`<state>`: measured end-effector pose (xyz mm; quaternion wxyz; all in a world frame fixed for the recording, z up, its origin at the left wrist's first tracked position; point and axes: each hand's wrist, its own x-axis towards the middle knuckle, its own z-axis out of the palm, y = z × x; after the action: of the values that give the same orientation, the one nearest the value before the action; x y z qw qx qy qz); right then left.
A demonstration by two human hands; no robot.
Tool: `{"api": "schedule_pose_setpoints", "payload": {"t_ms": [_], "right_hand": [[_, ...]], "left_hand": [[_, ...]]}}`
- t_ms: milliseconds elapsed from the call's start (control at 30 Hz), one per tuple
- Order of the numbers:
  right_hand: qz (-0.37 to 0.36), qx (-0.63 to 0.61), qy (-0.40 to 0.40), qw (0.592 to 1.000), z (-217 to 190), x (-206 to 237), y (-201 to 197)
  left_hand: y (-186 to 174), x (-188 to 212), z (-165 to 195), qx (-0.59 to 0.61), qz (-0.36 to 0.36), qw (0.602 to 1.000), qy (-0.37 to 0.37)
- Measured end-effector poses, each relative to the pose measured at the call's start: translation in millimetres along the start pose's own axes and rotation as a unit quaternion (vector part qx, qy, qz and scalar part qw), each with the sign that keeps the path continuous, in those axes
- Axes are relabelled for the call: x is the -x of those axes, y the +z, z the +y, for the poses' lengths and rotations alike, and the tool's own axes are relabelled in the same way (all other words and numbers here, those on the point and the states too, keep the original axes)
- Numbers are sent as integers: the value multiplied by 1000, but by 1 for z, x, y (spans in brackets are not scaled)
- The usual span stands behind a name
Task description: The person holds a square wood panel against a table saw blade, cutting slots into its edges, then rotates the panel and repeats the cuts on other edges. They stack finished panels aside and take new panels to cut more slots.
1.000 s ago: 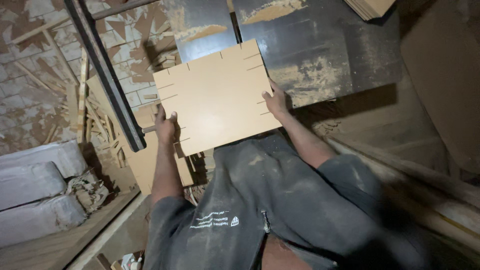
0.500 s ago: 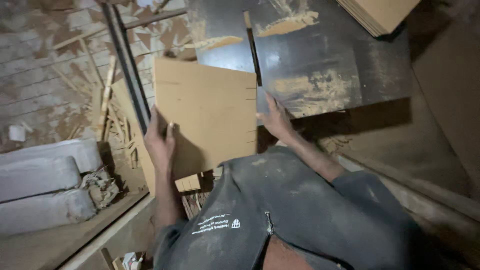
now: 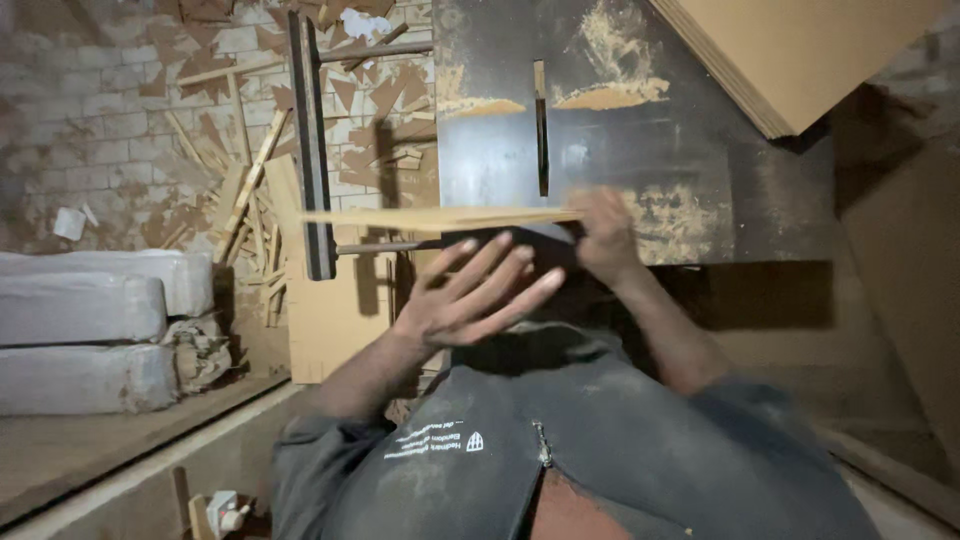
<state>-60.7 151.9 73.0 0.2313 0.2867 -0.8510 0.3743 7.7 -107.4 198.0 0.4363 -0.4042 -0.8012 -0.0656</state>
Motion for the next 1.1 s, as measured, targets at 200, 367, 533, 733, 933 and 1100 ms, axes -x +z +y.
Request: {"api": "schedule_pose_setpoints", "payload": {"t_ms": [200,367,533,733,933,1100], "right_hand": [[56,-75,173,980,91,90,-19],[16,-33,352,935,108,117,-27],[319,-607,488,539,96,101,-21],[145,-162,374,902,84,99,-15],[42,219,122,967,88,95,-14],[54,3,383,922,89,101,-24]], "left_hand": [[57,103,-38,38,-101,874,-474],[123,143,-57,320,-63,791,-518],[149,127,-15,295,-80,752,-584],[139,109,-18,300,7,792,-532],[149,124,-22,295,-47,772,-561],[153,133,-17,375,10,730,-571]]}}
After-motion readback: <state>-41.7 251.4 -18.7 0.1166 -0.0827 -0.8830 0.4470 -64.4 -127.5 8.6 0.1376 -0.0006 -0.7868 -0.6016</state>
